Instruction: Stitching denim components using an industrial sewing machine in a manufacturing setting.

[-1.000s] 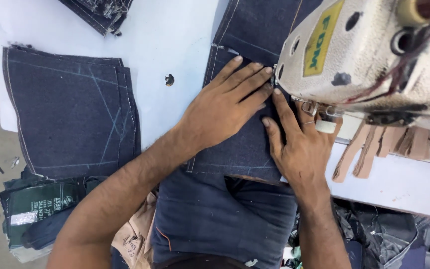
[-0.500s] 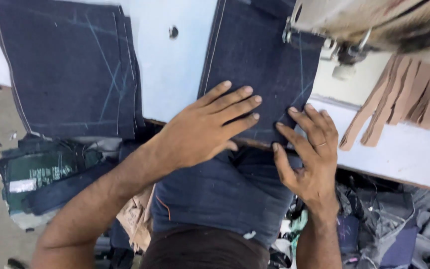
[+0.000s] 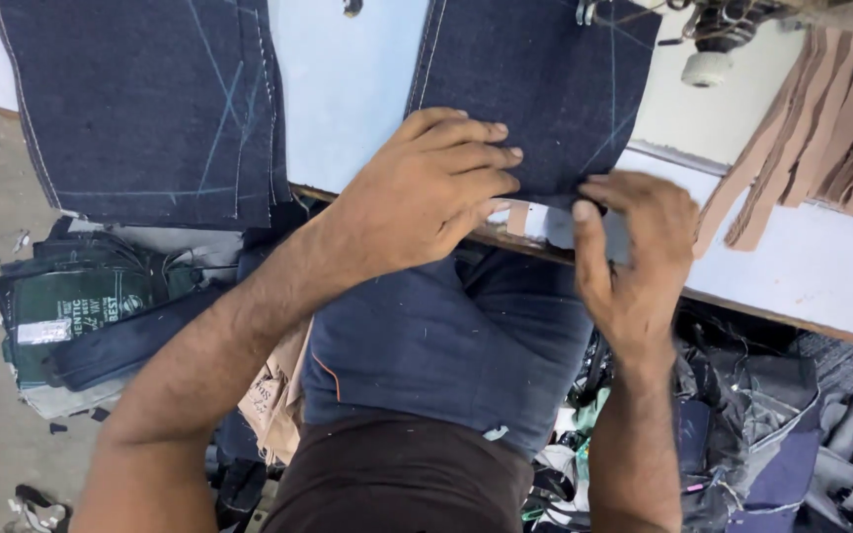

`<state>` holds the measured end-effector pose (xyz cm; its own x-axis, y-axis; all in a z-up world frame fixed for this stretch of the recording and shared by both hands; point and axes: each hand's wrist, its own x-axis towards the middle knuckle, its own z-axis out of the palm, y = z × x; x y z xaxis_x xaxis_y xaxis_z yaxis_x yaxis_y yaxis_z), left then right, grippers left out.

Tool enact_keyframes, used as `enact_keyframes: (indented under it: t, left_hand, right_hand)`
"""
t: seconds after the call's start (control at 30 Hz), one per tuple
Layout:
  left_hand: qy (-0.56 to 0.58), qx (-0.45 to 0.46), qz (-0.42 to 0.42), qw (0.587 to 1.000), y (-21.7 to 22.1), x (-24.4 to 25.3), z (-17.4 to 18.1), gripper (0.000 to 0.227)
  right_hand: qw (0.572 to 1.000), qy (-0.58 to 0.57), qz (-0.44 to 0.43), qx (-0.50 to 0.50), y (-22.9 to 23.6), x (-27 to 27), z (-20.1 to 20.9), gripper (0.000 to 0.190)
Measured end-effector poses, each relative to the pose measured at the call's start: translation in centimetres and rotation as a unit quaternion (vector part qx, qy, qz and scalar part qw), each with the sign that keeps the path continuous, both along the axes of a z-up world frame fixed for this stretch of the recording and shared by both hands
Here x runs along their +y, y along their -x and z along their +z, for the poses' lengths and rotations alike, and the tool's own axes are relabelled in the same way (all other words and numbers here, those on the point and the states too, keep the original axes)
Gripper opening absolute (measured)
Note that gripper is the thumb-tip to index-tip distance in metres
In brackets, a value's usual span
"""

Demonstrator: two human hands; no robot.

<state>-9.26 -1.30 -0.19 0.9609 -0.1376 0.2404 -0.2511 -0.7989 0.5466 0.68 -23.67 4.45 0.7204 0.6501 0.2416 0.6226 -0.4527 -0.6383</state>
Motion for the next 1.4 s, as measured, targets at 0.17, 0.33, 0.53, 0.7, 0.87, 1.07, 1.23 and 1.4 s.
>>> enact_keyframes:
  t: [0.17, 0.33, 0.53, 0.7, 0.87, 1.07, 1.23, 1.4]
  left_hand:
    - [0.02, 0.016, 0.009, 1.0, -0.1, -0.2, 0.4, 0.024]
    - [0.018, -0.005, -0.009, 1.0, 0.1, -0.1, 0.5, 0.022]
    - [-0.011, -0.045, -0.025, 0.999, 0.7, 0.0, 0.1, 0.016]
    - [-0.042, -0.069, -0.023, 0.996, 1.0, -0.3, -0.8, 0.014]
    - [-0.042, -0.068, -0.024, 0.996, 1.2, -0.4, -0.7, 0.014]
    - [-0.099, -0.083, -0.024, 0.991, 1.1, -0.5, -1.0, 0.015]
    - [-0.124, -0.087, -0.044, 0.987, 1.3, -0.3, -0.9, 0.019]
    - [-0.045, -0.079, -0.03, 0.995, 1.1, -0.5, -1.3, 0.027]
  right_hand:
    - [0.996, -0.019, -0.054, -0.062, 4.6, -3.4, -4.9, 0.019]
    - [0.978, 0.135, -0.035, -0.154, 7.4, -2.1, -4.3, 0.04]
    - [0.976, 0.151, -0.036, -0.154, 7.9, -2.3, -6.3, 0.041]
    - [0.978, 0.131, -0.041, -0.155, 7.9, -2.4, -7.1, 0.037]
    - [0.98, 0.118, -0.045, -0.153, 8.0, -2.5, -7.4, 0.034]
    - [0.983, 0.108, -0.046, -0.142, 7.8, -2.4, -6.2, 0.033]
    - [0.99, 0.067, -0.062, -0.11, 6.3, -3.9, -5.8, 0.039]
    - [0.985, 0.107, 0.014, -0.135, 3.9, -2.7, -4.6, 0.04]
